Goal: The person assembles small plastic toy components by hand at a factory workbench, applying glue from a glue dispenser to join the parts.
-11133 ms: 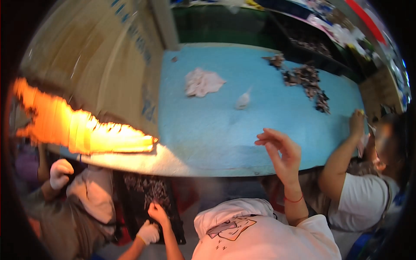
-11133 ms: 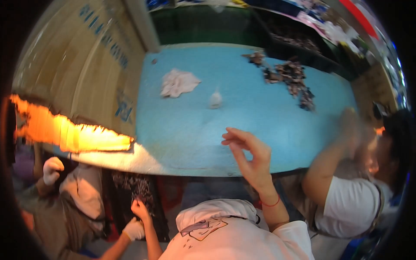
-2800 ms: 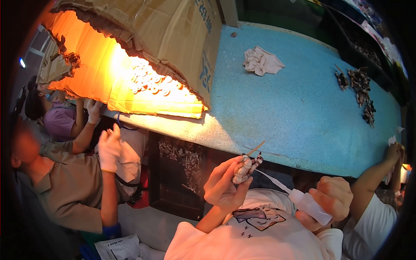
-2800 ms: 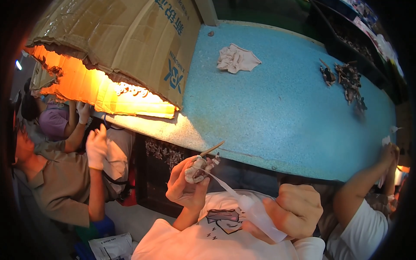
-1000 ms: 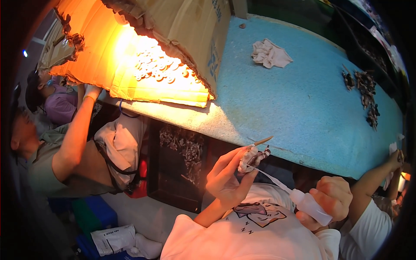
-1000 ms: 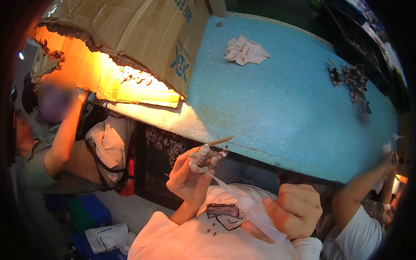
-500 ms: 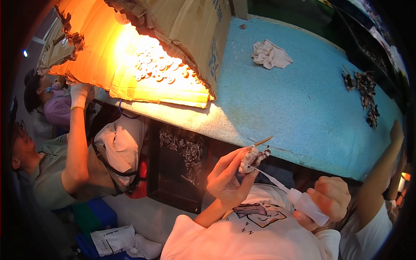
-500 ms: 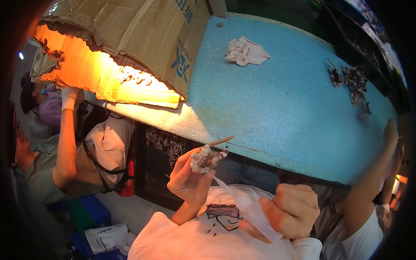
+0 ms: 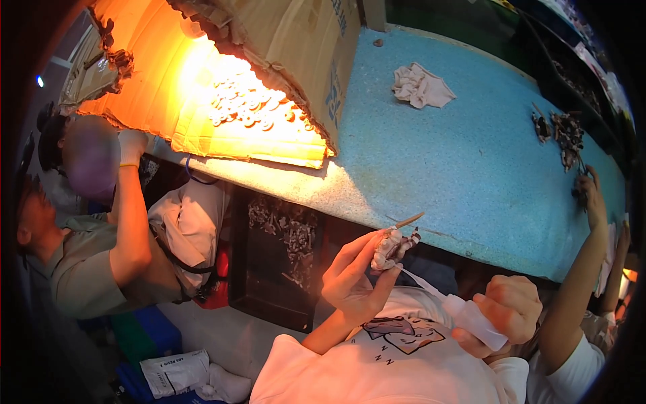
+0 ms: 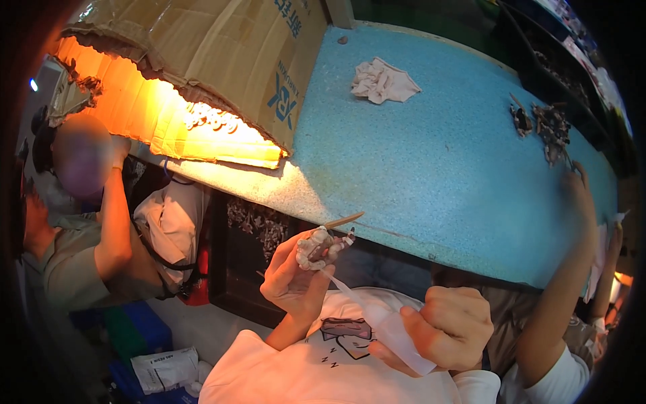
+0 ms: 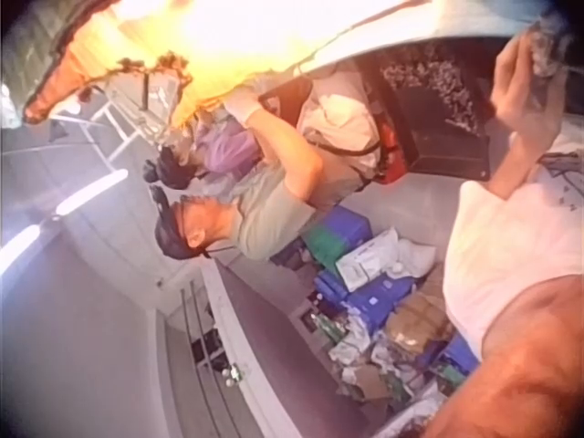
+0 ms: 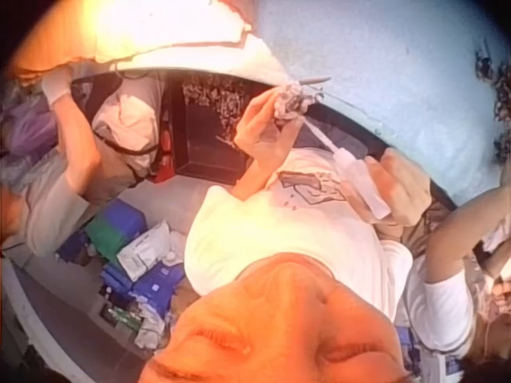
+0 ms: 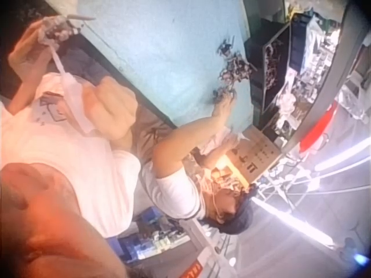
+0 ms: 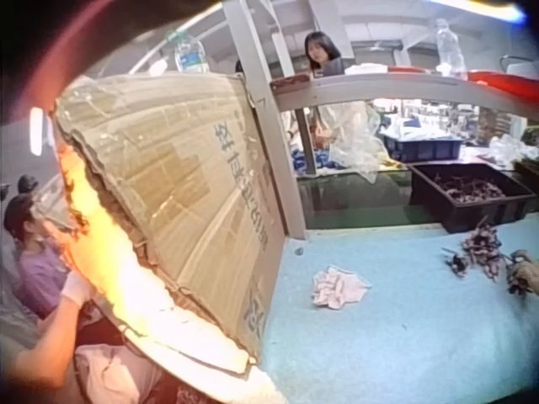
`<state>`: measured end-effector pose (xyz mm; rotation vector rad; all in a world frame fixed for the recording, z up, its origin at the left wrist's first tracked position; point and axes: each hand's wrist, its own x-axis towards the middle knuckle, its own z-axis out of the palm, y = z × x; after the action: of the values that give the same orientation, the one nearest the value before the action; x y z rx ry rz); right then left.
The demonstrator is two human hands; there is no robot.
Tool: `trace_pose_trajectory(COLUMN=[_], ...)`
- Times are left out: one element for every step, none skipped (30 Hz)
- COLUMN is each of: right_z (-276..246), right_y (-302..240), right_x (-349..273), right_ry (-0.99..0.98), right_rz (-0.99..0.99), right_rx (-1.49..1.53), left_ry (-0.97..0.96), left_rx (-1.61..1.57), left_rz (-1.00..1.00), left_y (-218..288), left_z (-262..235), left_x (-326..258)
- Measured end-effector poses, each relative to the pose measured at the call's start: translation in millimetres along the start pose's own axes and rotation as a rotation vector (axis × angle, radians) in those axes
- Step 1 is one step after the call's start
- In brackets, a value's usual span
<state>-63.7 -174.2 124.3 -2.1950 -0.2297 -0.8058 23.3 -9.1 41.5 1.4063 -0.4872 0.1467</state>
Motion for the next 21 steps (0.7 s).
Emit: trace_pose_trajectory(right_z=[0.0, 0.6, 1.5, 0.0, -1.2, -2.1, -2.8, -3.1, -3.3, -3.3, -3.3, -3.4, -3.7, -4.7, -5.2, -4.4, -3.5, -2.9, -3.7, -4.8, -5.6], right_y=[-3.9, -7.8, -11.1, -9.5, -7.5, -5.2, -4.7, -4.0, -3.5, -3.3, -3.2, -2.9, -3.7, -4.9, -5.6, -5.5, -5.5, -5.2, -5.3, -5.1, -5.1], right_x=[-1.3, -2.2, -3.1, -2.4, -1.7, -0.8, -1.1, -1.6, -2.0, -2.6, -3.3, -3.7, -3.2, -2.4, -2.0, -1.7, -1.3, -1.1, -1.2, -1.3, -1.3], right_ry=[0.007, 0.027, 0.047, 0.043, 0.041, 0.038, 0.043, 0.024, 0.005, 0.006, 0.006, 0.006, 0.006, 0.015, 0.024, 0.023, 0.047, 0.071, 0.073, 0.033, -0.008], right_rz=[-0.002, 0.001, 0.005, 0.005, 0.005, 0.005, 0.007, 0.002, -0.004, -0.005, -0.001, 0.004, 0.004, 0.007, 0.011, 0.012, -0.005, -0.022, -0.021, -0.008, 0.005], right_rx=[-0.013, -0.043, -0.072, -0.061, -0.031, 0.000, -0.008, -0.010, -0.011, -0.011, -0.014, -0.017, -0.017, -0.030, -0.044, -0.041, -0.049, -0.056, -0.061, -0.044, -0.028], left_ry=[-0.006, -0.013, -0.019, -0.011, -0.004, 0.000, -0.011, -0.017, -0.020, -0.017, -0.018, -0.018, -0.017, -0.017, -0.011, -0.003, -0.003, -0.008, -0.016, -0.020, -0.015], left_rx=[-0.015, -0.026, -0.038, -0.030, -0.021, -0.004, -0.005, -0.010, -0.013, -0.012, -0.013, -0.016, -0.017, -0.017, -0.021, -0.023, -0.020, -0.008, -0.002, -0.005, -0.020], left_rz=[-0.004, 0.002, 0.011, 0.011, 0.008, -0.002, -0.007, -0.006, -0.007, -0.007, -0.007, 0.002, 0.011, 0.010, 0.006, 0.002, 0.001, 0.000, 0.001, 0.001, 0.004], left_y=[5.8, 6.8, 1.4, 6.5, 6.4, 2.6, 2.4, 2.1, 1.9, 1.8, 1.5, 1.0, 1.3, 1.3, 1.3, 1.1, 1.0, 0.9, 1.0, 1.0, 1.0], left_z=[2.2, 2.2, -0.9, 1.9, 1.8, -0.4, 0.3, 1.1, 1.8, 1.9, 1.8, 1.9, 1.4, 1.3, 1.6, 1.3, 0.5, -0.6, -0.6, 0.2, 1.3], left_x=[6.6, 7.9, 2.1, 6.2, 4.2, -2.1, -1.1, -0.4, 0.3, 0.2, 0.4, 0.8, 0.9, 0.7, 0.3, -0.1, -0.1, 0.0, 0.4, 0.3, 0.2])
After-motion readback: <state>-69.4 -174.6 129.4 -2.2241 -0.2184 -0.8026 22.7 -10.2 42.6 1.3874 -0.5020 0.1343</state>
